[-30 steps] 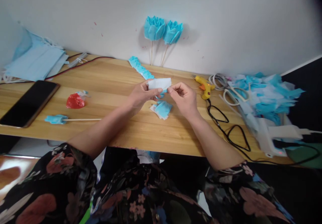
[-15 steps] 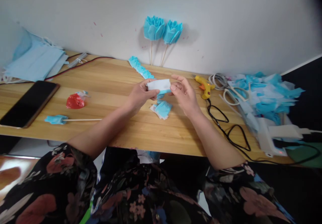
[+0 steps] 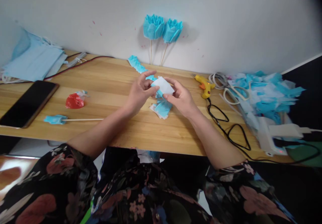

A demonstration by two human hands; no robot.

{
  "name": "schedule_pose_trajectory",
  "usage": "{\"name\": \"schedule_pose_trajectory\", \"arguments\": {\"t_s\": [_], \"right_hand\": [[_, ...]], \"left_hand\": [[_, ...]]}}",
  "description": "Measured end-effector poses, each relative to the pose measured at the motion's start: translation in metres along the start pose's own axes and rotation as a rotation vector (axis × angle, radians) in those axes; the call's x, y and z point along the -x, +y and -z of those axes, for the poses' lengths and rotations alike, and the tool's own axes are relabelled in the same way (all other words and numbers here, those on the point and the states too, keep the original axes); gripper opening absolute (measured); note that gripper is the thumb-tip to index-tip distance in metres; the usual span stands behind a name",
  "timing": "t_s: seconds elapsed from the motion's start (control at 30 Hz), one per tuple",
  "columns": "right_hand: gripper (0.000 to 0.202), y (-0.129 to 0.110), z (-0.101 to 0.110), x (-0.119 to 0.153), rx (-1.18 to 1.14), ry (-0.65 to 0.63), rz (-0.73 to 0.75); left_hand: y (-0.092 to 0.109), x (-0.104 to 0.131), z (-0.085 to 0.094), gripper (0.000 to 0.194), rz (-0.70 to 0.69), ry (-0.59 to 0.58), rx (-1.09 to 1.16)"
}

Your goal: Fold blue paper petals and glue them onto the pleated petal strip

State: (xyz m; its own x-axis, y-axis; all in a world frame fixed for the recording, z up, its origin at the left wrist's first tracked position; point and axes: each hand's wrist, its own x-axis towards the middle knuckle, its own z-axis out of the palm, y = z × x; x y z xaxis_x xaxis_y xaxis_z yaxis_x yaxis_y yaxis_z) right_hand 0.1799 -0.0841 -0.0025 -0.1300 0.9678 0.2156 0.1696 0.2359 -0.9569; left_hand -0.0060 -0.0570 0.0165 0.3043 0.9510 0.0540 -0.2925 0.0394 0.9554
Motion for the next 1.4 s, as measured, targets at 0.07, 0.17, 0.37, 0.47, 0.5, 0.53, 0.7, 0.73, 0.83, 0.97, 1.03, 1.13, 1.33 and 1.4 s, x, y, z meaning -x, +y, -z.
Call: {"name": "schedule_pose_trajectory", "arguments": {"t_s": [0.07,0.17,0.37,0.47,0.5,0.53,0.7,0.73,0.83,0.97,1.03,1.13,1.33,1.4], "right_hand": [[0.061,0.000,0.000,0.000,0.014,0.035,0.028],[0.060,-0.001,0.001,-0.001,0.046,0.073,0.040],[0.059,-0.002,0.000,0.001,0.051,0.060,0.032],[0.058,-0.002,-0.001,0.002,0.043,0.041,0.024],[0.057,-0.002,-0.001,0.002,0.045,0.039,0.024],[0.056,-0.002,-0.001,0.002,0.050,0.042,0.026],[0.055,0.000,-0.001,0.001,0.058,0.081,0.040],[0.055,0.000,-0.001,0.000,0.056,0.088,0.043],[0.055,0.001,-0.002,0.000,0.053,0.095,0.050],[0.054,-0.001,0.000,0.001,0.071,0.066,0.061],[0.051,-0.003,0.005,0.000,0.115,0.095,0.079],[0.044,-0.007,0.014,-0.002,0.222,0.179,0.144],[0.052,-0.013,0.021,-0.003,0.571,0.162,0.401],[0.054,-0.013,0.019,-0.003,0.665,0.115,0.474]], "left_hand": [[0.000,0.000,-0.001,0.054,0.001,0.000,0.051],[-0.003,-0.001,-0.001,0.039,0.055,-0.067,0.071],[-0.013,-0.003,0.004,0.022,0.123,-0.108,-0.058],[-0.013,-0.004,0.005,0.027,0.114,-0.047,-0.043],[-0.013,-0.004,0.005,0.028,0.115,-0.040,-0.034],[-0.012,-0.003,0.004,0.029,0.116,-0.036,-0.026],[-0.008,-0.003,0.001,0.038,0.130,-0.040,0.005],[-0.009,-0.003,0.001,0.038,0.133,-0.052,-0.004],[-0.013,-0.003,0.003,0.030,0.142,-0.102,-0.074],[-0.016,-0.004,0.004,0.026,0.124,-0.053,-0.088],[-0.013,-0.004,0.004,0.024,0.145,-0.036,-0.025],[-0.006,-0.004,0.005,0.020,0.200,-0.056,0.092],[-0.002,-0.005,0.010,0.019,0.246,-0.087,0.214],[-0.003,-0.006,0.010,0.019,0.266,-0.101,0.233]]}}
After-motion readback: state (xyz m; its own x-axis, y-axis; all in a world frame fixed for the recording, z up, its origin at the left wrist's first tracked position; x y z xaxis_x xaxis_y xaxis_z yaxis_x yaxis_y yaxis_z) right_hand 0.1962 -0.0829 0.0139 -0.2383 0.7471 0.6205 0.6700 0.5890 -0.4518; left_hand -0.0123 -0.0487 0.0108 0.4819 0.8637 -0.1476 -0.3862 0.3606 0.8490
